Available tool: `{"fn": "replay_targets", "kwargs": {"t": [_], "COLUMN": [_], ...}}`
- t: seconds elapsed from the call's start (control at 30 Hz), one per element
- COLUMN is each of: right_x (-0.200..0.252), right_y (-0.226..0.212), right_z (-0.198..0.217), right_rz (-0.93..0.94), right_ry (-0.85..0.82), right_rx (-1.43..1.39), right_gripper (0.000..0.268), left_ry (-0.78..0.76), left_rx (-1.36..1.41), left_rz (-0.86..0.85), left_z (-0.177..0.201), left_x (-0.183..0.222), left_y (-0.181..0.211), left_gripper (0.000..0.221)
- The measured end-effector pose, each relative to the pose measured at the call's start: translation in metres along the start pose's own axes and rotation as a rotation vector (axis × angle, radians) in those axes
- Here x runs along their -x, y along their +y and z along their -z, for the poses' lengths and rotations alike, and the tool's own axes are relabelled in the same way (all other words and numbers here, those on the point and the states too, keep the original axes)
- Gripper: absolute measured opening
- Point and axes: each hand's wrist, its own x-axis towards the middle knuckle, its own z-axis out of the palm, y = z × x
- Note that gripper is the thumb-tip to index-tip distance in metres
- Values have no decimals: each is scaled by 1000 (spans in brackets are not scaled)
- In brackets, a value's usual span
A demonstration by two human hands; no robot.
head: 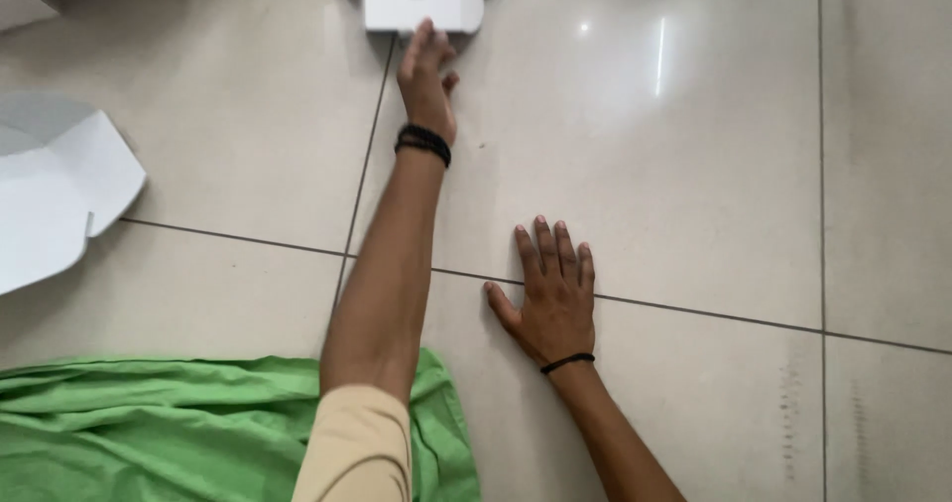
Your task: The person packs instructional cards and items into small white product boxes.
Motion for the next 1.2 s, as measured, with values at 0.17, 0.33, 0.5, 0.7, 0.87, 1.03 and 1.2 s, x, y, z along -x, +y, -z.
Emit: {"fn": "replay_targets", "kwargs": {"t": [0.17, 0.33, 0.5, 0.7, 0.87, 1.03, 1.2], "right_x": [6, 23, 101, 186, 213, 227, 241], "right_y": [27, 40, 44, 60, 75, 42, 62], "right_z": [-15, -4, 9, 28, 14, 71, 35], "right_rz": [-249, -518, -654, -668, -700, -696, -847], "right_ry": [236, 289, 162, 92, 114, 59, 59], "right_rx": [-464, -911, -1086, -1048, -1159, -1358, -1444], "right_gripper": [56, 47, 45, 43, 41, 49, 58], "left_ry": [-12, -49, -13, -189, -410, -538, -854], "left_rx": [-97, -179, -387, -848, -880, -925, -685], "left_rz": [93, 92, 22, -339, -502, -558, -299], "left_z": [-16, -5, 3, -56, -116, -154, -147], "left_x": [161, 311, 358, 387, 422, 423, 412], "left_y": [59, 146, 216, 329, 373, 350, 256], "left_gripper": [69, 62, 43, 27, 27, 32, 64]}}
